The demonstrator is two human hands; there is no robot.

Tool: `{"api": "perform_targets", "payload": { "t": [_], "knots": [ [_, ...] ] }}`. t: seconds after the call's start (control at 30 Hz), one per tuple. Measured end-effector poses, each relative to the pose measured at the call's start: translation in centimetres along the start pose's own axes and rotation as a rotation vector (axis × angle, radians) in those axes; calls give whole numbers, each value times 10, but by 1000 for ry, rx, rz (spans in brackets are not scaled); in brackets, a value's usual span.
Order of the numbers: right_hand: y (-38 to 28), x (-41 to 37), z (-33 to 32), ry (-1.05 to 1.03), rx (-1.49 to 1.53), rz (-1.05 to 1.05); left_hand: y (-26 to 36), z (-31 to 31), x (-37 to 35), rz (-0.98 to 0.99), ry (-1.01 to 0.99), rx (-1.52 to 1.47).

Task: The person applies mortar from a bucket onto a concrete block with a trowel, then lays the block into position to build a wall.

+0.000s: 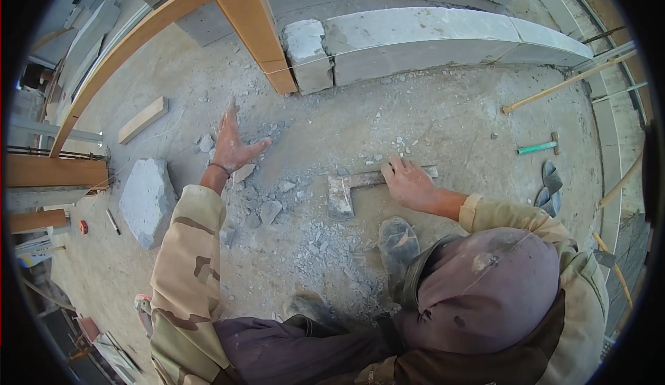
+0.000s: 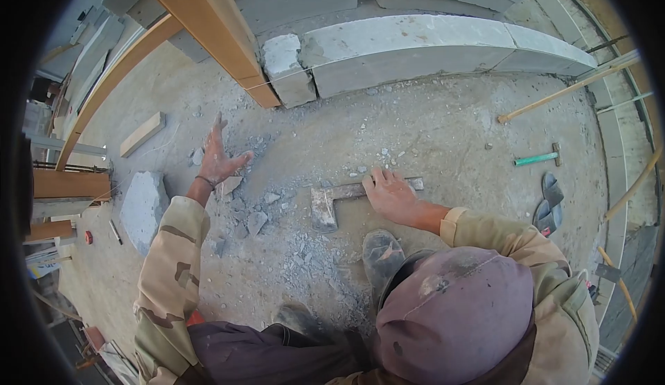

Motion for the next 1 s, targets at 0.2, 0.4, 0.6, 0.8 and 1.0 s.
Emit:
{"api": "perform_targets", "payload": {
  "t": [0.2, 0.4, 0.6, 0.8, 1.0],
  "knots": [
    [5, -3, -30, -119, 279, 2, 29, -6, 53, 59, 161, -380],
    [14, -22, -51, -473, 1166, 366, 54, 12, 106, 210, 90, -351],
    [2, -25, -132, -341, 948, 311, 48, 27, 131, 300, 247, -748],
    [-26, 6, -316, 564, 729, -24, 50, 35, 135, 330, 259, -616],
    [-36, 58, -301, 654, 436, 26, 55, 37, 136, 249, 195, -651]
  ]
}}
Point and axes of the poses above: each hand's wrist, its own x-axis towards the middle knuckle, its own z-axis out of the palm, y = z × x, the point moved 6 cm from there along x, towards the middle knuckle, and after that the axes turned 3 degrees about -y, right-handed, at the moved point
